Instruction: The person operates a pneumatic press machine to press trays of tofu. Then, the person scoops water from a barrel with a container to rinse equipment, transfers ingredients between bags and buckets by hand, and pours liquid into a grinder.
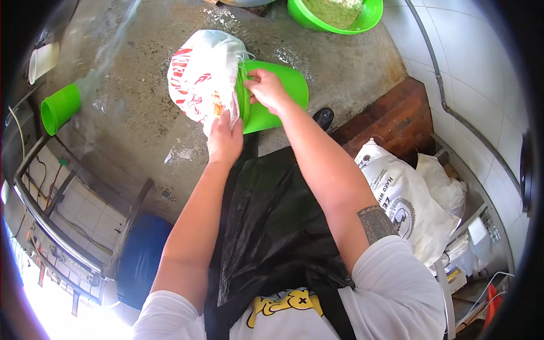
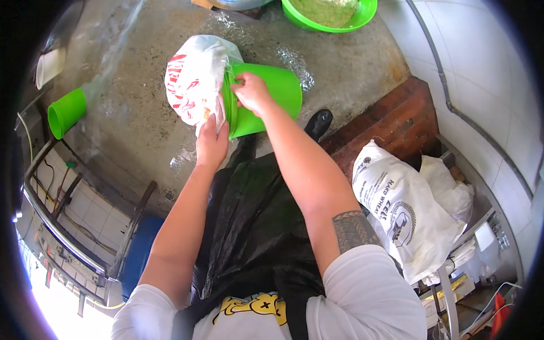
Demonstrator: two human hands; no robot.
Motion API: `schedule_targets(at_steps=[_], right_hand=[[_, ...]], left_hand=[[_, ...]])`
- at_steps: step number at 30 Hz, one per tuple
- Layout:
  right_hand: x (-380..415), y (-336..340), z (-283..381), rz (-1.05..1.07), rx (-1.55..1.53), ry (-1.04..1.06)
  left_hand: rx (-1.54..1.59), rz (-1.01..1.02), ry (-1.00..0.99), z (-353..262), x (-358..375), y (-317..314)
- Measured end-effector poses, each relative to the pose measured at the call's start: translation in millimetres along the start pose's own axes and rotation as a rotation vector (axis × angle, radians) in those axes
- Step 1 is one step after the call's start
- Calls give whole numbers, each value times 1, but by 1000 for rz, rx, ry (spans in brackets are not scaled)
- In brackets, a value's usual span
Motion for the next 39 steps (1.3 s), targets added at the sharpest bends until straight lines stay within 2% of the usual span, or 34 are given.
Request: schedule_targets(at_steps=[1,3,4,5,7,8,10,11,13,16,17,19,21,22,23,24,25,26,27,28,29,30,33,34,35,36,37,39], right_hand=[[-3,10,-8,1,1,-1],[-8,59,-24,-140,27,18],[-13,97,-40,-325,389,99],[-21,134,-58,-514,748,186],[-16,179,-140,-585,341,-271],[-7,173,-147,-581,331,-272],[11,148,-174,-357,-235,-432],[11,143,-178,-354,-239,-435],[23,125,-188,-349,-451,-404],[42,116,-167,-383,-334,-301],[54,111,-154,-396,-272,-251],[92,99,-124,-536,60,-228],[163,77,-52,-339,194,-244],[198,66,-22,-93,-237,-301],[181,76,-47,-95,-234,-301],[136,107,-76,-330,-14,-109],[100,126,-72,-561,194,104],[75,118,-51,-561,187,135],[57,96,-47,-469,-127,-29],[44,67,-46,-359,-431,-201],[30,42,-53,-232,-725,-379],[21,34,-62,-230,-726,-387],[10,46,-76,-225,-668,-279],[28,48,-56,-198,-467,-155],[45,47,-30,-161,-272,-30],[56,50,-6,146,-270,-88],[38,53,-18,162,-296,-221],[-30,-10,-32,33,183,278]], left_hand=[[0,0,2,-8,-9,4],[-57,-48,-151,-27,-23,13],[-117,27,-136,-34,-26,14],[-124,19,-140,-45,-27,18],[-71,144,-87,-56,-20,11],[-50,153,-86,-54,-16,1],[-50,82,-100,-46,-6,-16],[-41,7,-111,-44,-3,-19],[-63,-8,-70,-30,3,-30],[-61,-219,167,-7,-7,-12],[-42,-285,108,-12,-11,4],[-69,-363,28,-12,-18,39],[32,-357,204,12,-19,92],[103,-429,189,23,-15,120],[177,-497,174,32,-6,142],[229,-527,107,30,4,154],[239,-553,92,29,4,154],[230,-635,168,41,4,146],[217,-702,255,59,7,135],[257,-700,206,76,0,120],[274,-649,321,93,-5,106],[283,-640,355,114,-9,96],[476,-679,419,141,-13,80],[586,-675,483,155,-9,82],[799,-689,467,148,-3,96],[910,-662,419,137,4,115],[1019,-631,367,134,7,125],[883,-590,452,155,6,120]])
Point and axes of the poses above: each hand's wrist, its own x-axis away from the middle knuckle, its own y-axis out of the back of the hand, z = x × y, the point moved 6 cm from there along -x, towards the middle knuckle, and after that the axes turned 2 degrees about -y, right-handed, at the moved point
